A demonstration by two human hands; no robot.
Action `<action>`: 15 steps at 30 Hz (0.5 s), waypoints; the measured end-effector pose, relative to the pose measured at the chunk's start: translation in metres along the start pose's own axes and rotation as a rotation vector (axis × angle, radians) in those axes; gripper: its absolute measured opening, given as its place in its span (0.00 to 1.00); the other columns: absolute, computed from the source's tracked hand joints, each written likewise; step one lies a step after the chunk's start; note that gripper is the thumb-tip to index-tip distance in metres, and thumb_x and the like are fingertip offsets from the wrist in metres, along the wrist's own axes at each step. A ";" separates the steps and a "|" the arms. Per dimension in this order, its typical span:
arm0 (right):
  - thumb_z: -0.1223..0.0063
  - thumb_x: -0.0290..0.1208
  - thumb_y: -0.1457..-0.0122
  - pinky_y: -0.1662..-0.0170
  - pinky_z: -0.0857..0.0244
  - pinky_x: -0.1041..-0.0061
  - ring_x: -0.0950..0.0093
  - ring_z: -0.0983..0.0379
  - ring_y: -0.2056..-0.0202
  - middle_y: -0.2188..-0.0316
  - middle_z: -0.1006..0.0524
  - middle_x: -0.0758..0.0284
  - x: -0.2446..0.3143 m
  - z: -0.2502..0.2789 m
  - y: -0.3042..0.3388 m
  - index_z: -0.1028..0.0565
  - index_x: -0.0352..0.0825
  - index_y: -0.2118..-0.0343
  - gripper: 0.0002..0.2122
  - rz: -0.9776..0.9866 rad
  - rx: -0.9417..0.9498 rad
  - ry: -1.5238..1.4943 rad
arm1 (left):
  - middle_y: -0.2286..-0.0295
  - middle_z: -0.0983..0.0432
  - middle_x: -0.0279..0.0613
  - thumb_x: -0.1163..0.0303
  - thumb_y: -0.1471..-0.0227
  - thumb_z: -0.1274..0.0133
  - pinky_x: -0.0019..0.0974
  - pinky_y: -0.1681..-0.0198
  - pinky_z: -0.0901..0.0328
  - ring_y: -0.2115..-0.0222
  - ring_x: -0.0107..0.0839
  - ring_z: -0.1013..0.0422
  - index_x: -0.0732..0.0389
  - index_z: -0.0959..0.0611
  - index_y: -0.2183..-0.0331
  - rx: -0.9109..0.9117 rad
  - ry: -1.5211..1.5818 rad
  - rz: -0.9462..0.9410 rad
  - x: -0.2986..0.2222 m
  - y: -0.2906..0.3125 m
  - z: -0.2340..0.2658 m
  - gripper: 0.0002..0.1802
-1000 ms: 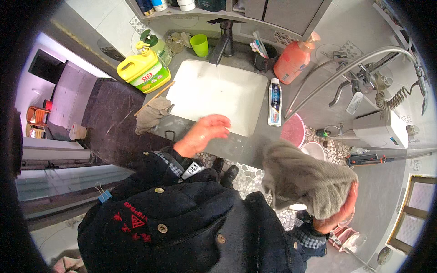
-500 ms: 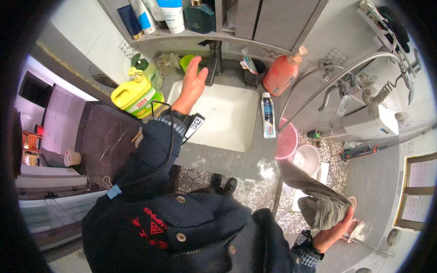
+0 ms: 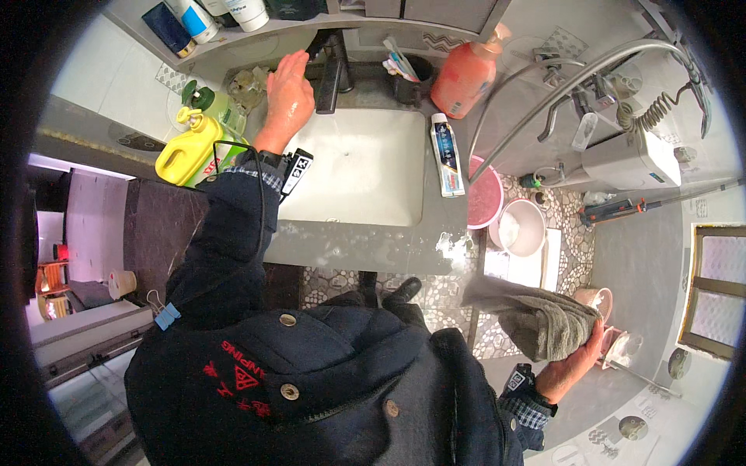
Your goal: The person hand-washes a gray cloth in a sink, repeatedly scrubbing and rinsing it under running water. They then transfer the cloth to a pink basin, continue rinsing, and wring it out.
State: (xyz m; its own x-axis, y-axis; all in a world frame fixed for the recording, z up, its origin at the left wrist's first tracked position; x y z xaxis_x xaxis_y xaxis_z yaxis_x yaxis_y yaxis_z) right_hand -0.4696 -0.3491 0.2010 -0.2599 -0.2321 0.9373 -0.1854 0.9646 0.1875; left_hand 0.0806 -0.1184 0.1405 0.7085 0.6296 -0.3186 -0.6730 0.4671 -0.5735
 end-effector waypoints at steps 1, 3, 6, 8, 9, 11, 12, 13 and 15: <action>0.58 0.35 0.39 0.56 0.31 0.68 0.68 0.27 0.60 0.59 0.26 0.59 0.000 -0.004 -0.004 0.33 0.27 0.53 0.17 -0.005 0.009 0.026 | 0.44 0.44 0.42 0.76 0.54 0.54 0.61 0.43 0.57 0.42 0.44 0.50 0.60 0.34 0.47 0.024 -0.002 0.022 0.000 0.004 0.000 0.29; 0.58 0.36 0.39 0.56 0.31 0.69 0.70 0.27 0.60 0.60 0.26 0.61 -0.001 -0.013 -0.011 0.32 0.28 0.53 0.17 -0.054 0.079 -0.004 | 0.43 0.45 0.40 0.75 0.53 0.55 0.64 0.43 0.58 0.41 0.44 0.51 0.57 0.35 0.45 0.085 -0.024 0.066 0.001 0.006 0.000 0.30; 0.60 0.35 0.38 0.57 0.35 0.76 0.76 0.30 0.62 0.65 0.28 0.68 0.002 -0.017 -0.024 0.30 0.32 0.60 0.12 -0.007 0.103 0.118 | 0.42 0.48 0.39 0.73 0.51 0.57 0.67 0.44 0.59 0.40 0.44 0.53 0.53 0.37 0.44 0.189 -0.011 0.123 0.004 0.002 0.004 0.30; 0.60 0.34 0.39 0.58 0.37 0.77 0.78 0.31 0.64 0.67 0.28 0.69 0.004 -0.019 -0.039 0.29 0.33 0.62 0.10 0.095 0.164 0.312 | 0.42 0.47 0.47 0.70 0.51 0.53 0.58 0.42 0.52 0.41 0.45 0.52 0.54 0.38 0.43 0.265 -0.031 0.143 0.002 -0.001 0.016 0.32; 0.59 0.33 0.39 0.59 0.37 0.78 0.78 0.32 0.64 0.67 0.28 0.68 0.006 -0.017 -0.046 0.29 0.33 0.63 0.10 0.124 0.113 0.418 | 0.43 0.48 0.50 0.70 0.51 0.51 0.49 0.42 0.49 0.42 0.45 0.49 0.56 0.38 0.44 0.247 0.028 0.095 -0.007 0.001 0.026 0.32; 0.58 0.32 0.40 0.59 0.38 0.78 0.80 0.32 0.63 0.67 0.28 0.67 0.000 -0.013 -0.061 0.29 0.33 0.65 0.09 0.008 0.086 0.172 | 0.48 0.37 0.52 0.70 0.50 0.50 0.41 0.48 0.41 0.50 0.43 0.37 0.60 0.37 0.45 0.181 0.430 0.076 -0.034 0.016 0.052 0.30; 0.57 0.33 0.40 0.60 0.37 0.78 0.80 0.32 0.64 0.67 0.28 0.67 0.011 -0.018 -0.064 0.28 0.32 0.66 0.09 0.501 0.181 0.658 | 0.53 0.31 0.48 0.71 0.48 0.51 0.34 0.53 0.37 0.57 0.37 0.31 0.62 0.34 0.46 0.235 0.713 0.149 -0.054 0.028 0.063 0.26; 0.57 0.33 0.40 0.61 0.37 0.79 0.80 0.32 0.65 0.68 0.28 0.67 0.013 -0.026 -0.062 0.28 0.32 0.66 0.09 1.029 0.303 1.142 | 0.56 0.29 0.43 0.72 0.47 0.53 0.30 0.55 0.37 0.60 0.31 0.30 0.64 0.31 0.48 0.362 0.801 0.174 -0.075 0.043 0.076 0.23; 0.56 0.34 0.40 0.64 0.36 0.79 0.79 0.31 0.69 0.70 0.27 0.67 -0.008 -0.014 -0.102 0.28 0.32 0.66 0.10 -0.023 0.280 0.250 | 0.60 0.27 0.39 0.74 0.47 0.54 0.29 0.57 0.36 0.62 0.26 0.30 0.67 0.27 0.54 0.599 0.961 0.202 -0.130 0.077 0.097 0.17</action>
State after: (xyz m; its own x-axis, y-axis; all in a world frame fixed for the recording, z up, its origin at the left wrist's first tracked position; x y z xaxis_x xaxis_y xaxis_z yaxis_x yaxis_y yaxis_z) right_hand -0.4356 -0.4443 0.1780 -0.0199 -0.1823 0.9830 -0.4493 0.8800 0.1541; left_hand -0.0843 -0.1045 0.2109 0.2724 0.1135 -0.9555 -0.6035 0.7935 -0.0778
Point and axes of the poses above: each hand's wrist, its own y-axis away from the middle knuckle, its own z-axis out of the back of the hand, x = y × z, the point moved 3 cm from there along -y, towards the middle knuckle
